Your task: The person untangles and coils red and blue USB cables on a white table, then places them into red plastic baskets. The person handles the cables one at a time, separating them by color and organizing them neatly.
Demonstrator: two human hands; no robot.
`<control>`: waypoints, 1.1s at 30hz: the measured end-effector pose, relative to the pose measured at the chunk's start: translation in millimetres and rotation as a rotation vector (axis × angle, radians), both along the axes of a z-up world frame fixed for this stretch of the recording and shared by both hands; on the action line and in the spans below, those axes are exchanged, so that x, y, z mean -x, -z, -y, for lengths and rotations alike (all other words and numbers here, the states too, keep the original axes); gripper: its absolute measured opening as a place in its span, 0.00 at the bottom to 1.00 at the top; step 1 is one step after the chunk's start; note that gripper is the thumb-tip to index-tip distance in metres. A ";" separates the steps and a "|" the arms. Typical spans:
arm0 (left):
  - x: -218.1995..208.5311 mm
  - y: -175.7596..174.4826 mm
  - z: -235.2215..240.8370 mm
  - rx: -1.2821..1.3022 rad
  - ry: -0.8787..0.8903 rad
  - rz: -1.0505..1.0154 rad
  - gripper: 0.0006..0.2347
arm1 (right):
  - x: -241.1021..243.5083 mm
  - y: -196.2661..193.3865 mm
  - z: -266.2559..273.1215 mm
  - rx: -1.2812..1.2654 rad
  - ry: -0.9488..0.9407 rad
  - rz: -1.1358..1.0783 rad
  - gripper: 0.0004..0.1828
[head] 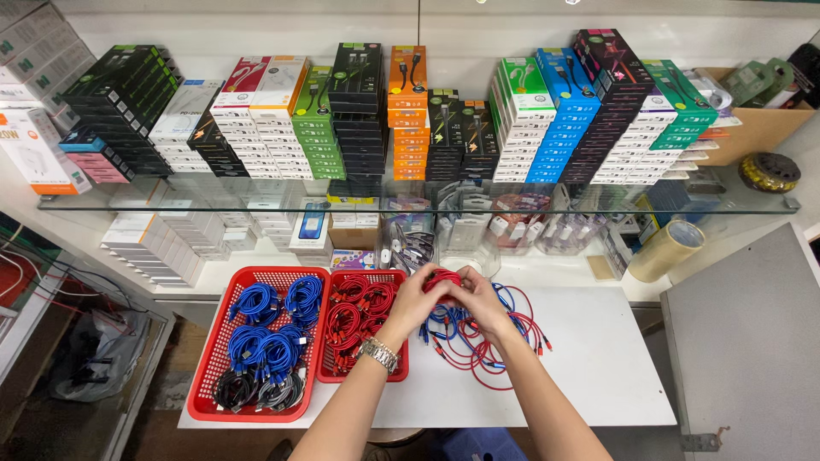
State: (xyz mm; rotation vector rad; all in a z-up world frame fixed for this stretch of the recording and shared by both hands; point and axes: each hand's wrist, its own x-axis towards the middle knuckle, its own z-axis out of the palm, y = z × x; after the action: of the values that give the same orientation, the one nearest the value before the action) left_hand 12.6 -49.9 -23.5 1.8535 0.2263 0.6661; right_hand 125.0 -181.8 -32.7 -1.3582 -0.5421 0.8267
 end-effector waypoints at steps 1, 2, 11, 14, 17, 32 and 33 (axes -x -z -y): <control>3.7 0.7 2.1 0.111 0.076 -0.056 0.15 | -1.9 1.2 3.1 0.029 0.030 0.036 0.12; 8.4 1.7 4.6 0.222 0.152 -0.112 0.17 | -3.4 1.4 6.0 0.059 0.060 0.071 0.12; 16.6 22.8 11.8 -0.042 -0.328 -0.288 0.14 | 53.8 8.1 -7.2 0.193 0.258 0.635 0.14; 32.5 34.1 -1.5 -0.054 -0.441 -0.337 0.14 | 56.5 26.7 -23.4 0.180 0.150 0.446 0.15; 51.1 44.8 -16.8 0.105 -0.428 -0.306 0.18 | 46.4 53.4 -51.4 0.162 0.052 0.198 0.15; 88.4 112.6 -131.7 0.148 -0.572 -0.353 0.12 | 43.2 132.1 -170.3 0.322 -0.011 0.053 0.19; 87.5 112.9 -135.8 0.138 -0.571 -0.366 0.12 | 44.1 133.0 -173.2 0.321 -0.008 0.073 0.19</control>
State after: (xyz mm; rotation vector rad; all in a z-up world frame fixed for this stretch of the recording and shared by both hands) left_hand -74.9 85.9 -136.4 1.7689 1.0433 0.6631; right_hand 80.9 -8.6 -165.7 -1.6860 -0.4851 0.9006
